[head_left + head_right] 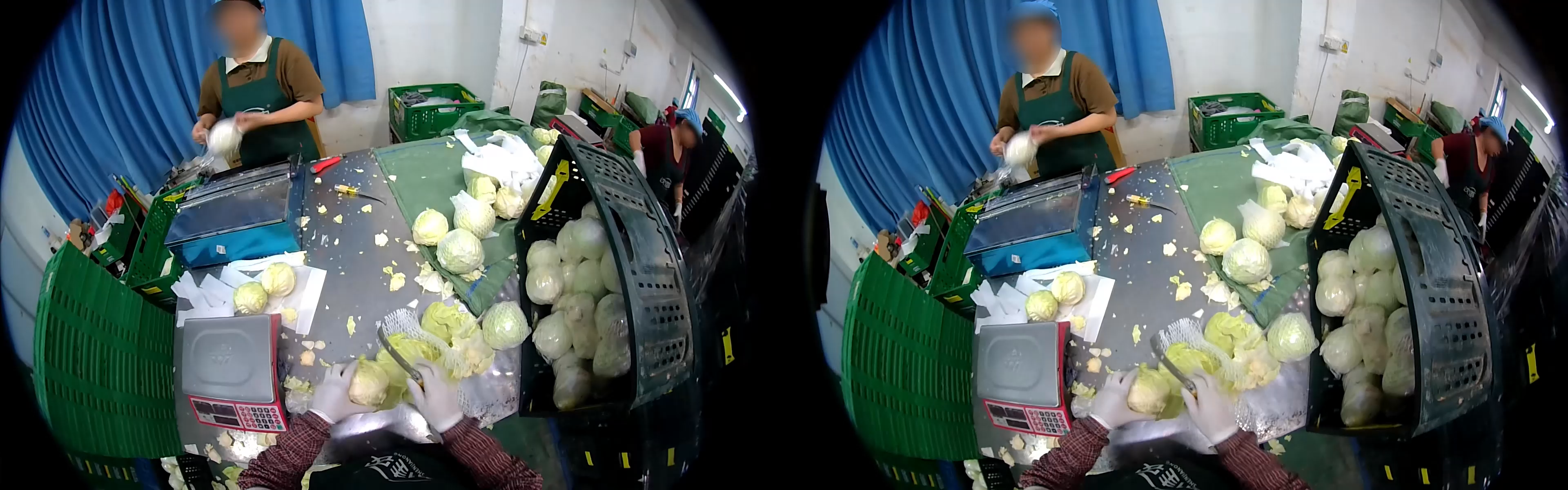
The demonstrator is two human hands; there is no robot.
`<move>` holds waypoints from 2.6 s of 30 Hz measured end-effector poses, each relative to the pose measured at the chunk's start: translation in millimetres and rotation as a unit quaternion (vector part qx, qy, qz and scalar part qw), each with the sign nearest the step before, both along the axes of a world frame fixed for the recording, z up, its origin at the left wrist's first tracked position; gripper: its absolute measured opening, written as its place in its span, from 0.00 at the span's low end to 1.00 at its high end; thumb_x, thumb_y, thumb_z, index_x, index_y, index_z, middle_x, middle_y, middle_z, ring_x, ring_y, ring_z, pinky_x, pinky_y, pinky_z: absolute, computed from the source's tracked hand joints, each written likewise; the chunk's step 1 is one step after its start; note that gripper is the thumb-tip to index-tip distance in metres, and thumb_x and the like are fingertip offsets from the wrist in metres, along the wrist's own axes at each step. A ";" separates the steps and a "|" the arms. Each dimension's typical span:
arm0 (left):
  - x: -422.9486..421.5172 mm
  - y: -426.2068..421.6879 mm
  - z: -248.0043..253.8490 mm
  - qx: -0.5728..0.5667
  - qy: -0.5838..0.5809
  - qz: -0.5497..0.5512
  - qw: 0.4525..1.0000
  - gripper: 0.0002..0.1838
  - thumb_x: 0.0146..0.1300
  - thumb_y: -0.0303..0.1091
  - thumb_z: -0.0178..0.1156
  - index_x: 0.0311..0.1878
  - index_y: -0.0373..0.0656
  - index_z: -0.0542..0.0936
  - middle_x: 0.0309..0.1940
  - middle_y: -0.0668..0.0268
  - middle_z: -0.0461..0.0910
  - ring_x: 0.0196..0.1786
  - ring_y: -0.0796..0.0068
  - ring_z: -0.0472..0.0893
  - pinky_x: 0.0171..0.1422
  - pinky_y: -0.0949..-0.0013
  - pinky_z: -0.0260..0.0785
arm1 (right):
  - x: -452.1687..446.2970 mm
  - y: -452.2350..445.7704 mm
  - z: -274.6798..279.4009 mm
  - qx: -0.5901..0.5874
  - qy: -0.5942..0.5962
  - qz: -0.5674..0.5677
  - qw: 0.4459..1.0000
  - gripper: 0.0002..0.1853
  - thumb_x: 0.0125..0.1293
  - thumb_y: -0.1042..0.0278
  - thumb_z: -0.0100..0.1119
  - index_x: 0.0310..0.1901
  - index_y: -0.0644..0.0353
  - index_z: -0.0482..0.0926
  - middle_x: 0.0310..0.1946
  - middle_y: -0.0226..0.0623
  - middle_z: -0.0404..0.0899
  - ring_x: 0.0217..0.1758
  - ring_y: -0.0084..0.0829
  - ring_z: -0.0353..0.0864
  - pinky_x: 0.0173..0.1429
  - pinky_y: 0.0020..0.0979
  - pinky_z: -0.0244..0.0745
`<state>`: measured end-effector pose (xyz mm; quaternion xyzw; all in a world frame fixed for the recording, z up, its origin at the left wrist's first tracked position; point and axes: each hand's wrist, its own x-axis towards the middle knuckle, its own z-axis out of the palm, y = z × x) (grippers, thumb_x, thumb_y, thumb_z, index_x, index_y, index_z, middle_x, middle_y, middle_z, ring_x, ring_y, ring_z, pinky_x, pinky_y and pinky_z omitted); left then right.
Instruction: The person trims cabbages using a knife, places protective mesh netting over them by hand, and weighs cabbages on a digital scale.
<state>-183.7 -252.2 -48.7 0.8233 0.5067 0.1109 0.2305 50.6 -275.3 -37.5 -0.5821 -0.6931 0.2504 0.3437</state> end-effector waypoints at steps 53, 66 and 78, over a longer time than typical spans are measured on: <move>18.6 -69.3 -30.2 -0.055 -0.262 0.240 0.933 0.59 0.33 0.47 0.80 0.68 0.39 0.57 0.59 0.46 0.66 0.61 0.48 0.67 0.67 0.54 0.60 | -16.1 0.5 -11.5 0.006 -0.006 0.143 0.990 0.14 0.54 0.57 0.63 0.40 0.53 0.79 0.28 0.38 0.80 0.29 0.39 0.81 0.33 0.35 0.76; 1.3 -50.3 7.5 -0.156 -0.562 0.202 0.787 0.51 0.36 0.37 0.79 0.65 0.36 0.64 0.62 0.57 0.68 0.63 0.62 0.71 0.68 0.62 0.63 | 72.7 36.2 -48.0 -0.135 0.180 -0.103 0.969 0.17 0.52 0.61 0.66 0.42 0.62 0.80 0.17 0.32 0.73 0.22 0.24 0.72 0.30 0.28 0.70; 6.7 -28.5 30.3 -0.389 -0.816 0.104 0.415 0.52 0.49 0.69 0.60 0.71 0.48 0.54 0.68 0.54 0.59 0.70 0.54 0.61 0.69 0.47 0.60 | -17.2 21.6 58.5 -0.164 0.365 0.111 0.910 0.27 0.60 0.64 0.65 0.60 0.61 0.71 0.57 0.32 0.74 0.44 0.20 0.78 0.48 0.25 0.74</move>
